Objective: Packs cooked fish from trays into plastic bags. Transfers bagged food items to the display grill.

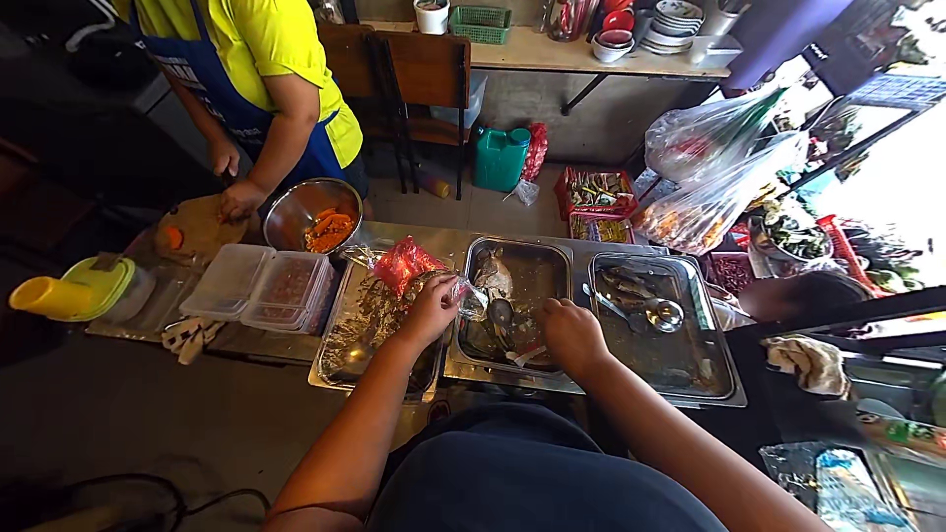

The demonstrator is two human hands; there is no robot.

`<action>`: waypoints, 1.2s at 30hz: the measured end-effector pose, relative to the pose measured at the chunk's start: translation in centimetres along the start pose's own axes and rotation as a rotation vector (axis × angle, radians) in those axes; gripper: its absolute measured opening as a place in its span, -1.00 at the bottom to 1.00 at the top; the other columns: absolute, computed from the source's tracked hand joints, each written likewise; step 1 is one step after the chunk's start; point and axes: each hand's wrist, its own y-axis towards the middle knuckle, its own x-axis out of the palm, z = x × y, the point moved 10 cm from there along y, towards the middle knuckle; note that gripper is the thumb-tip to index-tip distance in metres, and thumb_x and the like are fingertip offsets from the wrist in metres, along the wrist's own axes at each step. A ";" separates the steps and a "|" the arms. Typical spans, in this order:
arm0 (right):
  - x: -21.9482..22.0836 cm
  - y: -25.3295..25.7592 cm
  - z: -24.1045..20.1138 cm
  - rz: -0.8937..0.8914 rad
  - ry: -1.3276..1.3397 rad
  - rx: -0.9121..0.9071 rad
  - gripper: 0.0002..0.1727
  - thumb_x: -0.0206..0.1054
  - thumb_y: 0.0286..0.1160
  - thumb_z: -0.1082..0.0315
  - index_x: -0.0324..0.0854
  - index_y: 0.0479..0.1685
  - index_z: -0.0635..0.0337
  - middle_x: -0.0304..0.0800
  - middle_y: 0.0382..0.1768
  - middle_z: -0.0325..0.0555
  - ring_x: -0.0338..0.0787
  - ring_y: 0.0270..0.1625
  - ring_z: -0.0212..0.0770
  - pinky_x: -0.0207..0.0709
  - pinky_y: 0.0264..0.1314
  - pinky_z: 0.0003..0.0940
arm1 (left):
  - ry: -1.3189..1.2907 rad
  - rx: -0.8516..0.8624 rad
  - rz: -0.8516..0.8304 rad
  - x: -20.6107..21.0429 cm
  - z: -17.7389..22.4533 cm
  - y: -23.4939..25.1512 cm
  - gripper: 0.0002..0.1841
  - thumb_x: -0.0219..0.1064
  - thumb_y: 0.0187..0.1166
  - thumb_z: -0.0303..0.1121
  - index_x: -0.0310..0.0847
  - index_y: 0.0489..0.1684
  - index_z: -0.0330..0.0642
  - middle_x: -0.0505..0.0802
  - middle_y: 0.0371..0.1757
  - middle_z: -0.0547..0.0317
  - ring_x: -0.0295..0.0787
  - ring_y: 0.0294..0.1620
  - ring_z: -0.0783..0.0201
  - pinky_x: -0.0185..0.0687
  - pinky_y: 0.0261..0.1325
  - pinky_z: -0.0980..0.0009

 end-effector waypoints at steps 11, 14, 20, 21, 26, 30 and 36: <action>-1.6 -4.8 8.5 0.018 -0.097 0.126 -0.75 0.22 0.63 0.40 0.86 -0.05 0.11 0.86 0.05 0.09 0.70 0.33 0.21 0.46 0.41 0.22 | 0.012 -0.009 -0.013 0.5 -0.2 -0.1 -0.41 0.37 0.62 -0.43 0.40 0.69 -0.20 0.46 0.68 -0.07 0.75 0.24 0.18 0.74 0.27 0.32; -0.2 -5.9 8.7 -0.077 -0.127 0.156 -0.76 0.21 0.60 0.46 0.83 -0.06 0.23 0.84 0.07 0.19 0.69 0.35 0.25 0.45 0.39 0.23 | 0.007 -0.032 -0.036 0.8 0.0 -0.2 -0.40 0.36 0.62 -0.43 0.37 0.71 -0.19 0.43 0.69 -0.06 0.74 0.26 0.19 0.72 0.29 0.32; 2.6 -5.4 5.7 -0.138 -0.040 0.208 -0.75 0.17 0.58 0.48 0.79 -0.04 0.29 0.83 0.00 0.27 0.76 0.24 0.29 0.55 0.24 0.26 | -0.013 -0.019 -0.031 0.7 0.0 0.0 -0.39 0.37 0.62 -0.44 0.37 0.71 -0.20 0.45 0.67 -0.08 0.74 0.22 0.19 0.72 0.26 0.34; 2.8 -5.0 5.5 -0.124 -0.015 0.215 -0.73 0.15 0.61 0.45 0.79 -0.01 0.26 0.83 0.02 0.25 0.76 0.26 0.28 0.55 0.26 0.24 | -0.015 -0.019 -0.031 0.7 0.0 0.0 -0.39 0.37 0.62 -0.44 0.37 0.71 -0.19 0.45 0.67 -0.09 0.74 0.22 0.19 0.72 0.26 0.34; 2.9 -3.6 6.7 0.086 0.101 0.201 -0.71 0.14 0.71 0.32 0.81 0.03 0.13 0.86 0.06 0.12 0.74 0.32 0.20 0.52 0.33 0.20 | -0.010 -0.017 -0.033 0.7 0.0 0.1 -0.40 0.36 0.63 -0.42 0.38 0.71 -0.19 0.45 0.67 -0.08 0.74 0.22 0.21 0.71 0.26 0.35; 3.3 -4.0 9.4 0.138 0.146 0.262 -0.72 0.20 0.69 0.29 0.86 0.04 0.02 0.88 0.08 0.04 0.71 0.37 0.16 0.46 0.41 0.21 | -0.009 -0.015 -0.030 0.5 0.0 -0.2 -0.40 0.37 0.62 -0.43 0.38 0.70 -0.19 0.45 0.68 -0.08 0.73 0.22 0.19 0.71 0.26 0.35; 8.0 -3.0 10.0 0.011 0.361 0.316 -0.68 0.17 0.77 0.15 0.84 0.20 -0.14 0.85 0.24 -0.07 0.68 0.45 0.08 0.31 0.57 0.25 | 0.024 -0.001 -0.051 0.8 0.1 -0.4 -0.42 0.34 0.64 -0.40 0.39 0.70 -0.20 0.46 0.67 -0.09 0.73 0.23 0.21 0.70 0.27 0.37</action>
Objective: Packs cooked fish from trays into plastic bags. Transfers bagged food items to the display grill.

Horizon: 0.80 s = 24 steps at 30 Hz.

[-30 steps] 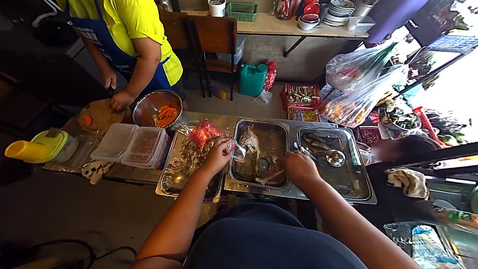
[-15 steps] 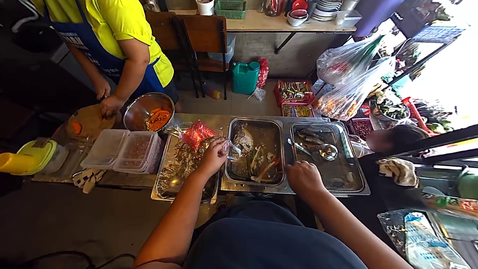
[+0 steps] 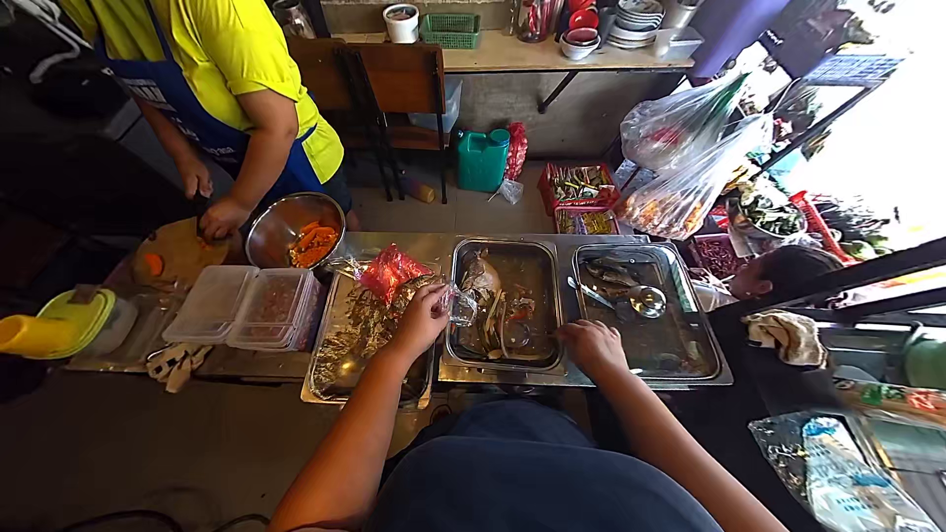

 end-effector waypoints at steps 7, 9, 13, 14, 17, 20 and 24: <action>3.4 1.4 -4.4 0.019 0.161 -0.045 -0.63 0.12 0.80 0.14 0.79 0.27 0.00 0.84 0.24 0.03 0.70 0.44 0.11 0.36 0.58 0.21 | -0.022 0.007 0.023 -0.9 0.0 0.1 -0.41 0.36 0.62 -0.44 0.40 0.69 -0.22 0.45 0.67 -0.11 0.73 0.24 0.19 0.70 0.26 0.35; 4.1 1.9 -4.9 0.023 0.197 -0.048 -0.63 0.11 0.80 0.14 0.79 0.27 0.00 0.84 0.24 0.00 0.70 0.44 0.08 0.38 0.58 0.17 | -0.018 0.009 0.027 -1.0 0.0 0.2 -0.42 0.35 0.62 -0.45 0.40 0.69 -0.21 0.45 0.68 -0.11 0.73 0.24 0.18 0.70 0.26 0.35; 4.6 2.4 -3.9 0.067 0.271 -0.038 -0.67 0.16 0.78 0.18 0.82 0.21 -0.03 0.86 0.24 -0.09 0.70 0.43 0.03 0.35 0.56 0.17 | -0.021 0.006 0.030 -1.1 -0.1 0.1 -0.41 0.35 0.61 -0.45 0.39 0.70 -0.20 0.44 0.69 -0.10 0.73 0.23 0.19 0.70 0.25 0.36; 4.5 2.3 -3.4 0.068 0.280 -0.031 -0.67 0.16 0.77 0.18 0.83 0.21 -0.05 0.86 0.25 -0.12 0.70 0.44 0.02 0.33 0.57 0.20 | -0.023 0.002 0.029 -1.2 -0.1 0.1 -0.40 0.35 0.62 -0.45 0.39 0.70 -0.20 0.43 0.69 -0.10 0.74 0.22 0.20 0.71 0.23 0.37; 4.4 2.0 -1.3 0.051 0.326 -0.015 -0.68 0.18 0.78 0.17 0.82 0.22 -0.06 0.85 0.26 -0.12 0.69 0.46 0.01 0.30 0.59 0.25 | -0.025 -0.016 0.028 -1.6 -0.4 -0.2 -0.40 0.34 0.62 -0.45 0.38 0.71 -0.18 0.41 0.71 -0.09 0.75 0.20 0.21 0.72 0.21 0.38; 4.2 1.8 0.7 0.051 0.422 -0.033 -0.69 0.21 0.77 0.19 0.83 0.21 0.00 0.86 0.23 -0.06 0.72 0.42 0.00 0.35 0.59 0.19 | -0.017 -0.021 0.028 -1.7 -0.6 -0.2 -0.41 0.35 0.63 -0.44 0.39 0.70 -0.18 0.43 0.70 -0.08 0.74 0.22 0.21 0.72 0.23 0.37; 2.9 1.3 1.3 0.036 0.453 -0.051 -0.69 0.19 0.78 0.19 0.82 0.22 0.01 0.86 0.20 -0.05 0.72 0.38 0.01 0.35 0.55 0.20 | -0.003 -0.005 0.025 -1.7 -0.5 -0.1 -0.41 0.35 0.63 -0.43 0.40 0.70 -0.20 0.45 0.68 -0.10 0.74 0.24 0.19 0.71 0.25 0.35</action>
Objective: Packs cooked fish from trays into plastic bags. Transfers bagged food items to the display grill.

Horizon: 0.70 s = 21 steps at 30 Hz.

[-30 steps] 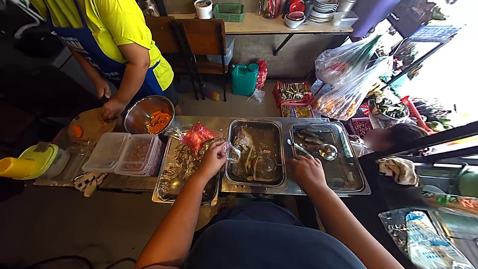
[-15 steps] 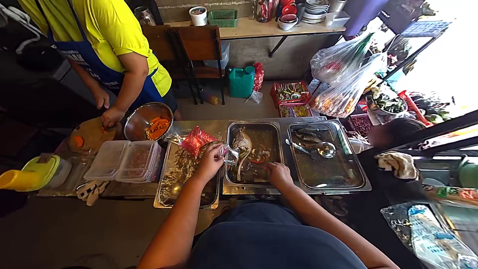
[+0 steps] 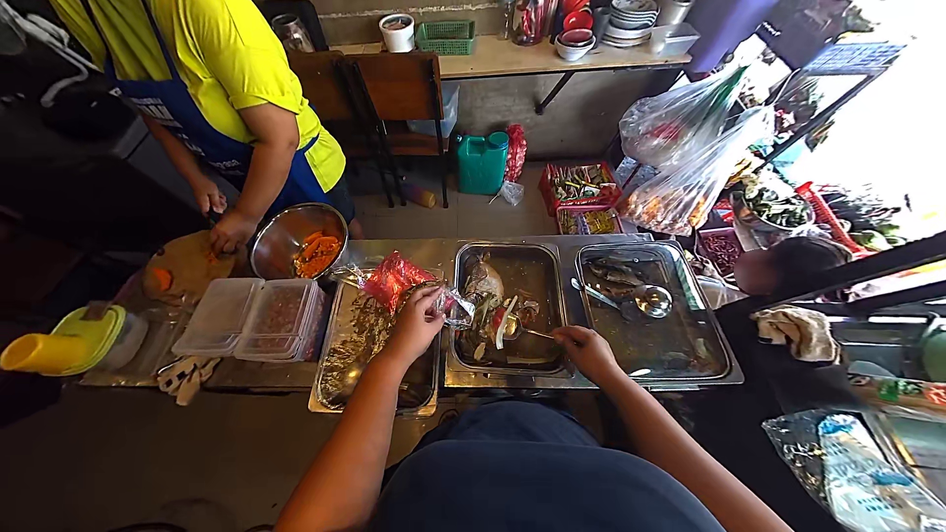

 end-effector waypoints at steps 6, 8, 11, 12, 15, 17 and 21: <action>-3.9 -0.9 -0.7 0.112 -0.167 0.041 -0.71 0.21 0.76 0.20 0.85 0.17 -0.06 0.88 0.18 -0.11 0.72 0.39 0.03 0.31 0.55 0.27 | -0.001 -0.001 -0.010 0.1 0.2 0.2 -0.42 0.34 0.64 -0.43 0.40 0.70 -0.19 0.45 0.69 -0.08 0.75 0.23 0.21 0.71 0.27 0.37; -5.6 -1.5 -1.3 0.195 -0.254 0.025 -0.72 0.22 0.74 0.21 0.86 0.12 -0.05 0.90 0.15 -0.10 0.73 0.37 0.08 0.32 0.51 0.29 | 0.002 -0.005 -0.010 0.1 0.4 0.2 -0.42 0.34 0.64 -0.42 0.39 0.70 -0.19 0.45 0.69 -0.07 0.74 0.23 0.22 0.70 0.27 0.38; -7.7 -1.7 -2.5 0.297 -0.417 0.008 -0.72 0.22 0.74 0.21 0.87 0.07 -0.06 0.91 0.06 -0.09 0.74 0.31 0.09 0.34 0.50 0.24 | 0.006 0.007 -0.014 0.3 0.4 0.4 -0.41 0.34 0.64 -0.41 0.39 0.70 -0.19 0.45 0.69 -0.06 0.74 0.23 0.23 0.71 0.25 0.38; -8.0 -1.5 -2.9 0.302 -0.467 0.005 -0.71 0.20 0.74 0.20 0.87 0.07 -0.06 0.91 0.05 -0.09 0.74 0.31 0.08 0.33 0.52 0.23 | 0.006 0.010 -0.018 0.4 0.5 0.4 -0.41 0.34 0.64 -0.41 0.38 0.71 -0.19 0.44 0.68 -0.06 0.74 0.22 0.23 0.71 0.25 0.39; -7.4 -0.6 -3.9 0.237 -0.541 -0.005 -0.69 0.16 0.76 0.20 0.86 0.09 -0.05 0.89 0.08 -0.07 0.71 0.34 0.08 0.30 0.54 0.19 | 0.010 0.010 -0.030 0.6 0.7 0.5 -0.41 0.34 0.63 -0.42 0.39 0.70 -0.19 0.44 0.69 -0.07 0.74 0.21 0.24 0.70 0.24 0.41; -6.3 -0.2 -4.8 0.184 -0.556 -0.031 -0.68 0.15 0.76 0.21 0.85 0.10 -0.02 0.88 0.09 -0.05 0.70 0.35 0.08 0.30 0.53 0.18 | 0.010 0.006 -0.033 0.6 0.7 0.5 -0.41 0.34 0.64 -0.42 0.39 0.70 -0.19 0.43 0.69 -0.07 0.73 0.22 0.25 0.70 0.24 0.42; -5.7 0.2 -5.7 0.183 -0.609 -0.059 -0.68 0.12 0.77 0.22 0.85 0.08 -0.04 0.87 0.06 -0.07 0.71 0.32 0.05 0.31 0.51 0.12 | -0.001 0.009 -0.025 0.4 0.6 0.4 -0.41 0.34 0.63 -0.42 0.38 0.71 -0.19 0.44 0.68 -0.07 0.73 0.22 0.24 0.70 0.24 0.41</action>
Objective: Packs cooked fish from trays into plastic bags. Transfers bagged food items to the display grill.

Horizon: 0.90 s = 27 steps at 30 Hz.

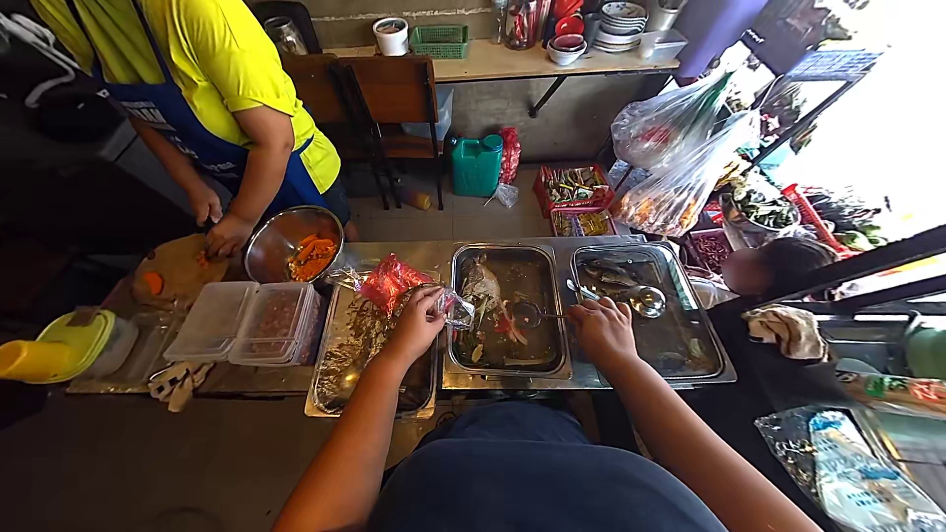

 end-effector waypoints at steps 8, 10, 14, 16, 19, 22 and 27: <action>-1.3 -1.3 0.5 0.078 -0.047 -0.025 -0.73 0.18 0.73 0.34 0.86 0.00 0.05 0.87 -0.01 0.02 0.73 0.27 0.13 0.35 0.44 0.20 | -0.017 -0.002 0.012 -0.3 -0.7 -0.3 -0.41 0.34 0.62 -0.44 0.39 0.70 -0.20 0.43 0.69 -0.08 0.72 0.25 0.20 0.71 0.26 0.36; -0.5 -1.6 0.1 0.143 -0.027 -0.100 -0.73 0.19 0.71 0.35 0.86 -0.03 0.06 0.87 -0.08 0.03 0.76 0.19 0.14 0.41 0.37 0.21 | -0.012 -0.003 0.016 -0.2 -0.7 -0.4 -0.42 0.35 0.63 -0.42 0.40 0.69 -0.19 0.45 0.67 -0.08 0.73 0.24 0.19 0.72 0.25 0.35; 1.1 -1.5 -1.1 0.244 0.022 -0.168 -0.70 0.19 0.64 0.46 0.86 0.03 -0.01 0.85 -0.10 0.03 0.77 0.16 0.16 0.43 0.39 0.22 | 0.000 -0.005 0.010 -0.2 -0.7 -0.4 -0.41 0.34 0.63 -0.42 0.39 0.70 -0.19 0.45 0.67 -0.08 0.73 0.24 0.21 0.71 0.26 0.37; 1.9 -0.9 -1.1 0.240 0.056 -0.172 -0.68 0.17 0.66 0.44 0.86 0.04 -0.03 0.84 -0.11 0.03 0.76 0.16 0.16 0.37 0.43 0.24 | -0.004 0.002 0.018 -0.3 -0.7 -0.2 -0.41 0.35 0.63 -0.43 0.39 0.70 -0.21 0.46 0.67 -0.09 0.73 0.23 0.20 0.70 0.26 0.36; 3.1 0.6 -0.4 0.115 0.099 -0.191 -0.69 0.14 0.74 0.30 0.85 0.09 -0.08 0.86 -0.02 -0.01 0.74 0.26 0.13 0.23 0.56 0.30 | 0.006 0.001 0.013 -0.2 -0.8 -0.1 -0.42 0.35 0.64 -0.42 0.39 0.70 -0.19 0.45 0.68 -0.08 0.74 0.24 0.20 0.71 0.25 0.36; 2.6 1.2 0.1 0.030 0.114 -0.284 -0.71 0.17 0.75 0.24 0.86 0.07 -0.11 0.86 -0.02 -0.03 0.73 0.29 0.12 0.15 0.62 0.35 | 0.007 0.001 0.011 -0.2 -0.8 -0.1 -0.42 0.35 0.64 -0.42 0.40 0.70 -0.18 0.44 0.69 -0.07 0.73 0.24 0.20 0.71 0.25 0.35; 0.2 1.4 1.5 0.008 0.062 -0.319 -0.71 0.16 0.77 0.28 0.86 0.06 -0.09 0.84 0.03 -0.01 0.69 0.34 0.11 0.09 0.66 0.32 | -0.006 0.008 0.017 -0.2 -0.6 -0.5 -0.41 0.37 0.62 -0.45 0.39 0.70 -0.20 0.45 0.67 -0.09 0.73 0.22 0.19 0.71 0.24 0.35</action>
